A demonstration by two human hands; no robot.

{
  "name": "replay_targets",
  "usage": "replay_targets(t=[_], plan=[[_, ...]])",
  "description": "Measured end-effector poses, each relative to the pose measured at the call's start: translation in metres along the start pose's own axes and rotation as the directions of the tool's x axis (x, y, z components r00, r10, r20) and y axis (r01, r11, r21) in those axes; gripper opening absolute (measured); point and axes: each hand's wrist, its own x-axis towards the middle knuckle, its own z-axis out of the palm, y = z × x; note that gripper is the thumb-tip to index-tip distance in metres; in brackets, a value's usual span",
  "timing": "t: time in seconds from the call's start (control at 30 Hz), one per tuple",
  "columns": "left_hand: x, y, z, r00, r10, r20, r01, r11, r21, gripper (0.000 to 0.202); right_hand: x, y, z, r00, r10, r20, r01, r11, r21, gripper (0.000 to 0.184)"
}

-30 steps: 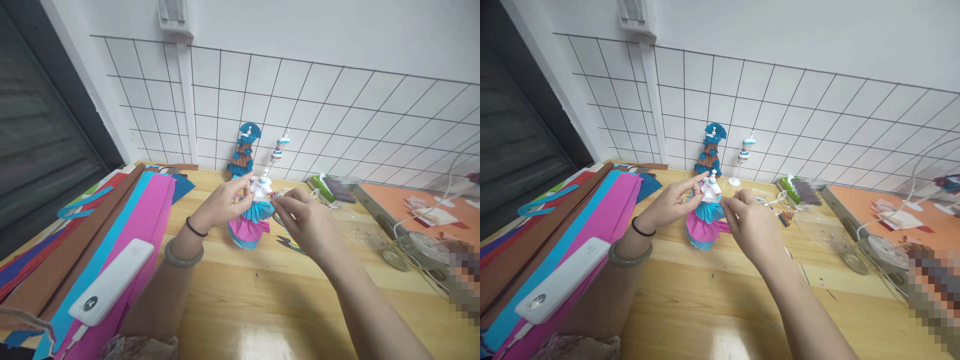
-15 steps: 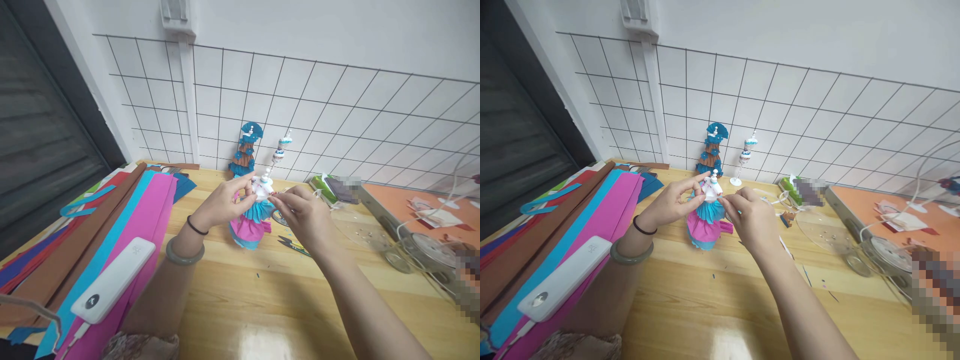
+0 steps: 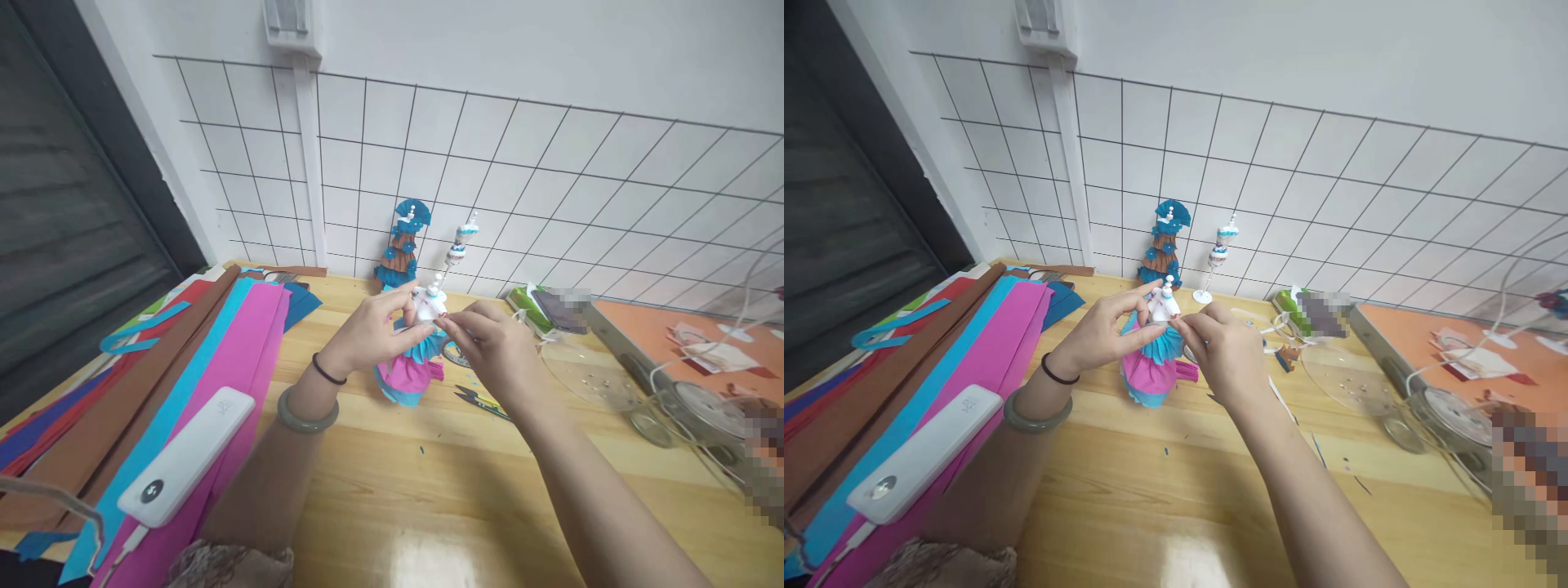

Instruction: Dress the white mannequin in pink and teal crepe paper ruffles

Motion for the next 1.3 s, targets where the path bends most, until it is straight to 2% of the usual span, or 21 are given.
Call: replay_targets(t=[0.33, 0.53, 0.7, 0.9, 1.1, 1.3], plan=[[0.001, -0.004, 0.004, 0.997, -0.011, -0.076, 0.016, 0.998, 0.061, 0.018, -0.003, -0.004, 0.002, 0.998, 0.060, 0.024, -0.061, 0.997, 0.043, 0.032], [0.001, -0.008, 0.006, 0.996, 0.012, -0.089, -0.006, 0.998, 0.062, 0.017, -0.006, -0.015, -0.004, 0.999, 0.002, 0.032, -0.003, 0.999, 0.037, 0.036], [0.002, -0.008, 0.006, 0.997, 0.019, -0.080, -0.014, 0.998, 0.056, 0.016, -0.007, -0.022, -0.012, 0.996, 0.009, 0.092, -0.011, 1.000, 0.025, 0.037], [0.002, -0.009, 0.007, 0.998, -0.011, -0.056, 0.012, 1.000, 0.019, 0.017, -0.007, -0.015, -0.010, 0.994, 0.045, 0.101, -0.054, 0.994, 0.093, 0.035], [0.003, -0.011, 0.008, 0.997, -0.007, -0.081, 0.006, 1.000, -0.006, 0.018, -0.004, -0.007, -0.004, 0.995, 0.043, 0.089, -0.048, 0.997, 0.053, 0.034], [0.002, -0.014, 0.009, 0.996, -0.050, -0.070, 0.043, 0.995, -0.090, 0.018, -0.005, -0.006, -0.006, 0.998, -0.053, 0.037, 0.046, 0.987, 0.156, 0.027]])
